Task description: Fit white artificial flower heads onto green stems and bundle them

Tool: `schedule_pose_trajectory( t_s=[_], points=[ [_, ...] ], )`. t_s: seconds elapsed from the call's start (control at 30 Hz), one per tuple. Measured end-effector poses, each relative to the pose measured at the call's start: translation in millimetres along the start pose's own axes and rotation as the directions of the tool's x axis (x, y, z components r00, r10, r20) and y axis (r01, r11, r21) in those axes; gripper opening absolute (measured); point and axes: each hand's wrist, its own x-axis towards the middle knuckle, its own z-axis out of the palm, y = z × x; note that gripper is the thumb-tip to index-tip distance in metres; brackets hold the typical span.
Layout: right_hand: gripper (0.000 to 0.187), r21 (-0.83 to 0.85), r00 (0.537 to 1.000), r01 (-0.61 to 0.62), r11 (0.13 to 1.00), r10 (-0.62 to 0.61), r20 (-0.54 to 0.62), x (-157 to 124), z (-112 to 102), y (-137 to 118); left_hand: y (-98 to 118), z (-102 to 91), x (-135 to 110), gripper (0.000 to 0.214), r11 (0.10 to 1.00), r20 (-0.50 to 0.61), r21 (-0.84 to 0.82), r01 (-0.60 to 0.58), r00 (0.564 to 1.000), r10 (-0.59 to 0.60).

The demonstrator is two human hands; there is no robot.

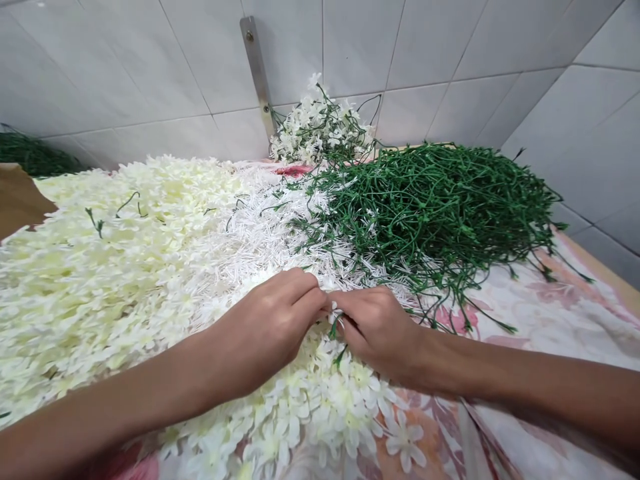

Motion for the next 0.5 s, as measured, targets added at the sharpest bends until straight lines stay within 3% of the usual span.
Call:
schedule_pose_trajectory(
  t_s=[0.3, 0.5],
  points=[
    [0.019, -0.022, 0.995, -0.060, 0.998, 0.058, -0.078, 3.3, 2.1, 0.4, -10.3, -0.9, 2.0, 0.009, 0.997, -0.045, 0.033, 0.065, 0.997, -0.064],
    [0.011, 0.014, 0.981, -0.117, 0.993, 0.118, -0.155, 0.6, -0.5, 0.1, -11.3, -2.7, 5.2, 0.010, 0.997, -0.056, 0.022, 0.073, 0.996, -0.071]
  ],
)
